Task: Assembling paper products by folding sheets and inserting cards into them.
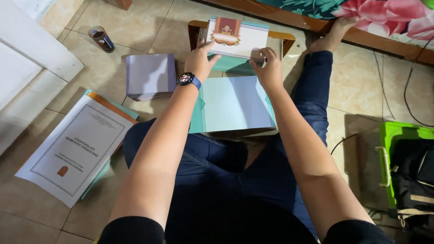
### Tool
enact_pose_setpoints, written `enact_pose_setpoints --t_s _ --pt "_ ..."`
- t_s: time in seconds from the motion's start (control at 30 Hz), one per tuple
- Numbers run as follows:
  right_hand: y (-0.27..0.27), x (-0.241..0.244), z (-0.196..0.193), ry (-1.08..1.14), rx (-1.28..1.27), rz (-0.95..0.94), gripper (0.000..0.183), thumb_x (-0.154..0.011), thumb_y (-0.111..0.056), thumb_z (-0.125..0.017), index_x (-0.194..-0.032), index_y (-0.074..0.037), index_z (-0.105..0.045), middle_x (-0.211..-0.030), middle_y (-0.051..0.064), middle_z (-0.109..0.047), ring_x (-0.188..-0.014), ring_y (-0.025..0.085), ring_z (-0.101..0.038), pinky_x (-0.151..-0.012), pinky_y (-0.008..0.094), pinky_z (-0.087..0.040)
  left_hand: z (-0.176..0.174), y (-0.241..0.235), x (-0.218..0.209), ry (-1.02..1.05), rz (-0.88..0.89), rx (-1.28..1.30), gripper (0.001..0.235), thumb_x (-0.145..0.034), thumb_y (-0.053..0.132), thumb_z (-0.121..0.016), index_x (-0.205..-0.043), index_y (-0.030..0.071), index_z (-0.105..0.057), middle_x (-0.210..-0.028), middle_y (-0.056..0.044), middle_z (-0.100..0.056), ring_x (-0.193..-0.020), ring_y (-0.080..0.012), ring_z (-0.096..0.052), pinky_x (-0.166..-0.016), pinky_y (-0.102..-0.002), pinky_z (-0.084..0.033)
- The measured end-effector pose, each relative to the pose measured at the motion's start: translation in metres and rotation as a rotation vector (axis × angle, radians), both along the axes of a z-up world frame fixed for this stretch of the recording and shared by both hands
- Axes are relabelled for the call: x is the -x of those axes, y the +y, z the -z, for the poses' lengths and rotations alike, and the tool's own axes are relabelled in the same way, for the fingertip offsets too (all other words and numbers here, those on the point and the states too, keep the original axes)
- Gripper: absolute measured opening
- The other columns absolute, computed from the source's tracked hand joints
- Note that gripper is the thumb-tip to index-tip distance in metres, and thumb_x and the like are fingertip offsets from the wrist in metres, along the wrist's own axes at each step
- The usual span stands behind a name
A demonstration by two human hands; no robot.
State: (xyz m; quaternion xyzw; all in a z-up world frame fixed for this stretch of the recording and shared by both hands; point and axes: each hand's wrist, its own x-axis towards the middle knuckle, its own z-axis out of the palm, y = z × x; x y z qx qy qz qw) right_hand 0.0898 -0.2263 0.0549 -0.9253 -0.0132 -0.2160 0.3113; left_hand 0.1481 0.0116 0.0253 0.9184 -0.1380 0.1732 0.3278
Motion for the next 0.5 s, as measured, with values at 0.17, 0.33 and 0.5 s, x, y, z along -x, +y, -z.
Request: enact_pose_setpoints --t_s 0.17,0.33,0.5 --pt "-0.001 0.002 0.006 -0.071 -0.033 -0.014 0.04 -0.081 -0.005 -0.083 -0.117 0.005 -0.068 -0.115 0.017 -0.07 -0.094 0.028 -0.069 -0.086 0.035 -0.057 0.002 -0.003 0.006 -0.026 -0.006 0.002 0.043 -0.087 0.032 -0.078 -0.123 0.01 -0.071 -0.124 -0.005 -0.072 -0.091 -0.0279 -0.072 -0.078 -0.038 -0.057" --pt "0.002 0.009 -0.001 -0.043 -0.062 0.012 0.039 -0.082 -0.005 -0.082 -0.117 0.005 -0.069 -0.113 0.016 -0.073 -0.095 0.027 -0.07 -0.087 0.035 -0.057 0.013 -0.004 0.004 -0.015 -0.017 0.035 0.044 -0.086 0.032 -0.079 -0.123 0.009 -0.072 -0.132 -0.008 -0.069 -0.099 -0.0273 -0.072 -0.082 -0.037 -0.057" --pt "-0.003 0.06 -0.018 -0.066 0.024 0.016 0.047 -0.096 -0.017 -0.076 -0.136 -0.001 -0.057 -0.134 0.021 -0.055 -0.12 0.044 -0.062 -0.1 0.054 -0.057 -0.013 -0.011 0.086 -0.19 0.03 -0.078 0.05 -0.097 0.026 -0.07 -0.139 0.001 -0.056 -0.137 -0.03 -0.058 -0.129 -0.0436 -0.056 -0.102 -0.053 -0.049"
